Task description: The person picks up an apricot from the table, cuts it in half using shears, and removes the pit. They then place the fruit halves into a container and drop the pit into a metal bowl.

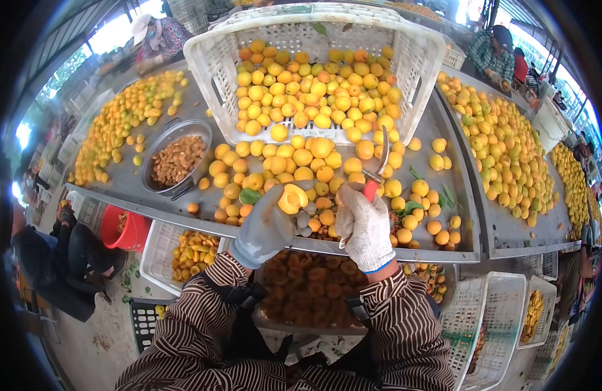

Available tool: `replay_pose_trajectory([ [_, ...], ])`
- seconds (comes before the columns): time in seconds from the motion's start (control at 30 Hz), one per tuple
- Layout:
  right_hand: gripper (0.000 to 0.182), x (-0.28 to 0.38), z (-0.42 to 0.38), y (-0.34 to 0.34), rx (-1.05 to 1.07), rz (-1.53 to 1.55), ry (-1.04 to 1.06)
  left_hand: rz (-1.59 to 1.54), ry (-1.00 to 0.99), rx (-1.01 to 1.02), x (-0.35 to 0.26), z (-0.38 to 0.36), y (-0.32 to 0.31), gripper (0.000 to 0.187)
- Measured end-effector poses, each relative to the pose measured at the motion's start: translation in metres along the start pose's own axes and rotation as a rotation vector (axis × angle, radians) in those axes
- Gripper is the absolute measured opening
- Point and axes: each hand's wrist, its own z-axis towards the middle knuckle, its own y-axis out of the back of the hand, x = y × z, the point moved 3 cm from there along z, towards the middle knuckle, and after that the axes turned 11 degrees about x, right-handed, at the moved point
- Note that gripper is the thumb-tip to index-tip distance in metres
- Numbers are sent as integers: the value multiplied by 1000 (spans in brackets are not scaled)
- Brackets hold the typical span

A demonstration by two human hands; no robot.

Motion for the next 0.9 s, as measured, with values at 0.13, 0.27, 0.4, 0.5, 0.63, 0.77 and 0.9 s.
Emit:
replay_pose_trajectory([
  [0.13,15,-1,-3,0,-12,-23,-26,292,5,65,-9,-7,0,47],
  [0.27,17,-1,-4,-1,-5,-17,-46,1137,-308,-16,-17,-7,0,65],
  [0.4,16,-2,-5,-1,-6,-14,-50,1260,-367,-37,-19,-9,-3,72],
  [0.5,14,-4,-5,0,13,-25,-60,1271,-343,5,-18,-9,-3,64],
  [0.63,11,-5,-3,-1,39,-5,-81,103,-38,24,-9,-6,6,53],
  [0.77,10,-5,-4,-6,26,8,-121,-68,82,3,-4,-4,6,58],
  [0.9,9,-6,-5,-11,46,2,-140,-85,92,4,-1,-4,11,57],
])
